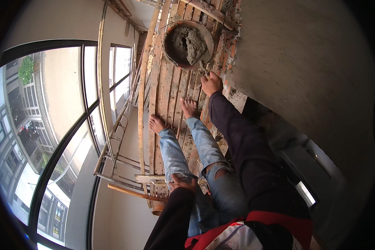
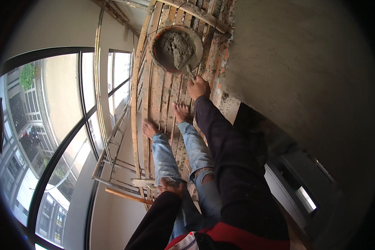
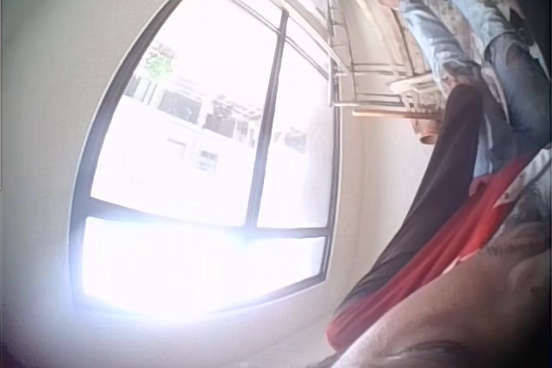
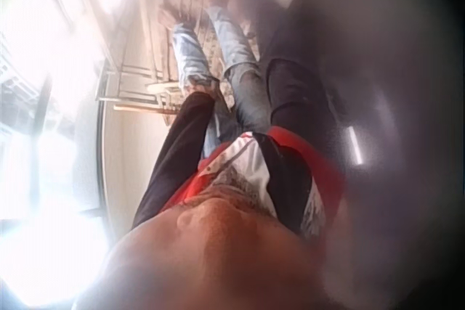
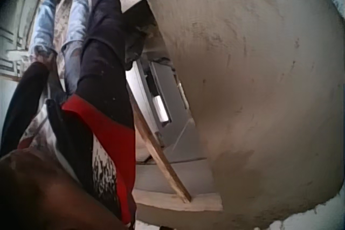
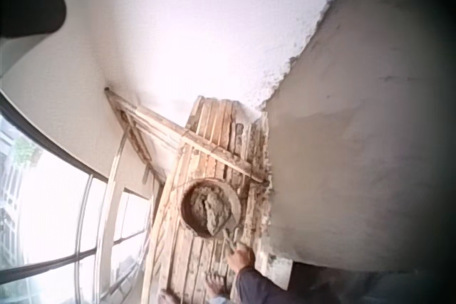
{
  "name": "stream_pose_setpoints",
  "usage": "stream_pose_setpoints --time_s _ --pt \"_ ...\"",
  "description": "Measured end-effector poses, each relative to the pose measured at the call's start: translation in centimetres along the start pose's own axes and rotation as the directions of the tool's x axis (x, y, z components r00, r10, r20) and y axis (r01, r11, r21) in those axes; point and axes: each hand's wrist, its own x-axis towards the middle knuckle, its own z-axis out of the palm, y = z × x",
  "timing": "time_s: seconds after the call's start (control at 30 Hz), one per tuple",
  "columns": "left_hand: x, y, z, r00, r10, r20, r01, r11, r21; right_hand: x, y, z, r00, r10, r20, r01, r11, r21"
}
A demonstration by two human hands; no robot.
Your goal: The person uses a trowel to scoop wet plaster from a bucket and apply it to a wall section while standing on scaffolding.
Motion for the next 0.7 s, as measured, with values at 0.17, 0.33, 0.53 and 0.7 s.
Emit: stream_pose_setpoints --time_s 0.17,0.33,0.53,0.7 --pt "2.5 1.3 -1.5 0.992 0.068 -0.105 -0.068 0.998 0.004 -5.2 -1.9 -3.6 0.986 -0.127 -0.106 0.126 0.992 -0.02" --pt "13.9 14.6 -9.0 0.54 0.313 -0.781 -0.393 0.915 0.095 -18.4 -5.4 -12.6 0.8 -0.48 -0.361 0.491 0.869 -0.066" --pt "15.5 -5.9 -1.2 0.946 0.323 -0.032 -0.322 0.946 0.041 -35.7 -8.2 -26.9 0.844 -0.528 0.089 0.449 0.788 0.422" --pt "15.4 -15.7 -4.6 0.692 0.721 0.039 -0.667 0.618 0.416 -38.4 -2.6 -33.8 0.807 -0.271 0.525 -0.229 0.677 0.7"
